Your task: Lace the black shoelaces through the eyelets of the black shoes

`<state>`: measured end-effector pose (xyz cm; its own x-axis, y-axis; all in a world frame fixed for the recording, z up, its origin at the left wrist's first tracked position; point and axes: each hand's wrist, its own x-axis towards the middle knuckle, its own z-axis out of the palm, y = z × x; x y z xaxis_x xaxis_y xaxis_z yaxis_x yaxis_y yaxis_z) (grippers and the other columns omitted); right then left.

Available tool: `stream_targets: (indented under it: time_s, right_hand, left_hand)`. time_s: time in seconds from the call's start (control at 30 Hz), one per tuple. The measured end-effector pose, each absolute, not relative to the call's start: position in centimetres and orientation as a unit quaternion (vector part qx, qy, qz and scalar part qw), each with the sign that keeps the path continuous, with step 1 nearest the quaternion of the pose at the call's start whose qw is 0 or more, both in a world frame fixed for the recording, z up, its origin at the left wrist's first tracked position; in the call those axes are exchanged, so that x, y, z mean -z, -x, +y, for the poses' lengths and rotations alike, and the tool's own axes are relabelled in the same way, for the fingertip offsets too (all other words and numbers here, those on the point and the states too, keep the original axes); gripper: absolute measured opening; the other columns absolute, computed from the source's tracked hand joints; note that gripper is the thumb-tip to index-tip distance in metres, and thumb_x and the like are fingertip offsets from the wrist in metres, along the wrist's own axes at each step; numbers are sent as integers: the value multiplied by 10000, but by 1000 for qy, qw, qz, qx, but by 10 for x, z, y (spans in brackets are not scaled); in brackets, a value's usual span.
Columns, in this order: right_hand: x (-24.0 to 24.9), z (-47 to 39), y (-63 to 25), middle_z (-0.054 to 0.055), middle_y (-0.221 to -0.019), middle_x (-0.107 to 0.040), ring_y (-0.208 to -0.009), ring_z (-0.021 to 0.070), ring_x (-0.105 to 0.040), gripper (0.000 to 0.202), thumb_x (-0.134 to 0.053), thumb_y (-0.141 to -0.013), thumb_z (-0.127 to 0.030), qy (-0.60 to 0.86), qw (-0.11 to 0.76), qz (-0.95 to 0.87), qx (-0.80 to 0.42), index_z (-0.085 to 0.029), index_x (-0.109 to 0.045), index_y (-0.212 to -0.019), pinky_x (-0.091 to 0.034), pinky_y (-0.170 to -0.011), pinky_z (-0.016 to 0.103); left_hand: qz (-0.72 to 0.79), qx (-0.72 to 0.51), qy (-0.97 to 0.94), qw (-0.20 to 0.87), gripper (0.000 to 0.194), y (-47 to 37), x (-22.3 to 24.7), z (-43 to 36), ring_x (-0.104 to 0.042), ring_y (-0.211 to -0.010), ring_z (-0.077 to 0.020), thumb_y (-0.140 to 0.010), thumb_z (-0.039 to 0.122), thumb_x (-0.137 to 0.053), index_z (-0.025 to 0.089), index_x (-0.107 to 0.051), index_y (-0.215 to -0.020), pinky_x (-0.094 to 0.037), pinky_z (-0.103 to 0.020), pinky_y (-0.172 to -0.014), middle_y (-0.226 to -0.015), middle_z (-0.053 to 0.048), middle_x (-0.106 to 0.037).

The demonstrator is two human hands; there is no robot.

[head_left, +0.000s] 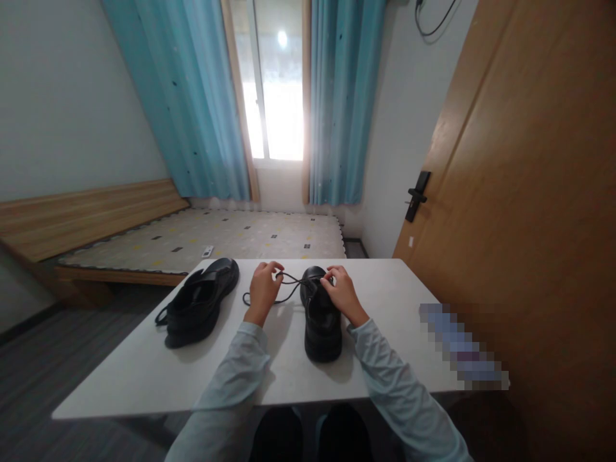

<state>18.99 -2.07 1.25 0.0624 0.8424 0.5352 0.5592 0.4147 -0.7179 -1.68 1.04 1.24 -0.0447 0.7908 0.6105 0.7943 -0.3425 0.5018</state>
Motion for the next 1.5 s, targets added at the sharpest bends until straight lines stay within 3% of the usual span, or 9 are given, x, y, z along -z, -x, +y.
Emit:
stream_targets:
  time_s: [0.1, 0.23, 0.33, 0.47, 0.63, 0.9, 1.27, 1.4, 1.5]
  right_hand:
    - [-16, -20, -195, 79, -935, -601, -969, 223, -550, 95, -591, -715, -145, 524, 534, -647, -148, -189, -544, -644, -399, -927, 391]
    - [-21, -19, -203, 97, -940, -636, -909, 220, -582, 51, -582, -729, -199, 536, 559, -602, -196, -175, -556, -693, -446, -842, 380]
    - [-24, -18, -210, 87, -899, -659, -822, 199, -597, 112, -576, -754, -278, 524, 597, -567, -218, -171, -564, -724, -467, -773, 360]
    - [-26, -15, -221, 60, -844, -659, -744, 164, -606, 216, -595, -751, -383, 487, 668, -508, -243, -171, -552, -751, -493, -658, 299]
    - [-31, -15, -233, 15, -795, -641, -661, 119, -612, 251, -635, -739, -392, 432, 751, -407, -289, -174, -521, -788, -502, -572, 243]
    - [-38, -16, -248, -25, -777, -646, -619, 90, -629, 237, -667, -740, -327, 336, 821, -289, -360, -188, -478, -777, -519, -589, 238]
    - [-43, -15, -259, -35, -687, -650, -662, 147, -676, 294, -625, -796, -408, 267, 856, -254, -361, -217, -402, -797, -549, -729, 384]
    - [-46, -18, -260, -107, -606, -535, -498, 77, -572, 291, -620, -792, -402, 280, 853, -278, -343, -239, -381, -816, -548, -629, 317]
    - [-49, -22, -257, -122, -569, -459, -411, 48, -447, 253, -612, -791, -377, 300, 851, -306, -303, -252, -400, -851, -481, -492, 219]
  left_hand:
    - [-611, 457, 646, -40, 162, 16, -13, 10, -574, -634, -154, -779, 310, -562, 192, -643, -856, -430, -261, -628, -684, -15, -572]
    - [-578, 474, 627, -221, 312, 10, -17, 8, -567, -470, -122, -796, 445, -525, 179, -621, -930, -437, -236, -514, -601, 15, -590]
    - [-496, 480, 659, -300, 308, 5, -18, 8, -647, -619, -157, -779, 429, -542, 161, -636, -899, -495, -247, -560, -708, -35, -667]
    - [-419, 458, 731, -285, 205, -1, -16, 7, -656, -854, -177, -781, 313, -539, 171, -667, -858, -530, -304, -776, -886, -58, -707]
    - [-411, 433, 759, -260, 256, -7, -14, 2, -639, -890, -157, -747, 116, -461, 178, -662, -893, -522, -315, -820, -970, -49, -686]
    - [-334, 435, 822, -154, 219, -23, -21, -14, -531, -1115, -208, -845, 295, -535, 208, -641, -1015, -406, -382, -998, -1104, -72, -630]
    - [-295, 366, 875, -117, 364, -33, -22, -20, -510, -1088, -225, -817, 211, -552, 271, -622, -1169, -397, -409, -989, -1196, -78, -566]
    - [-301, 344, 881, -126, 383, -28, -23, -17, -505, -1080, -219, -800, 151, -535, 281, -634, -1146, -394, -402, -987, -1151, -59, -589]
    - [-308, 342, 876, -146, 361, -25, -24, -15, -529, -1027, -203, -781, 142, -548, 260, -648, -1107, -424, -366, -946, -1064, -50, -622]
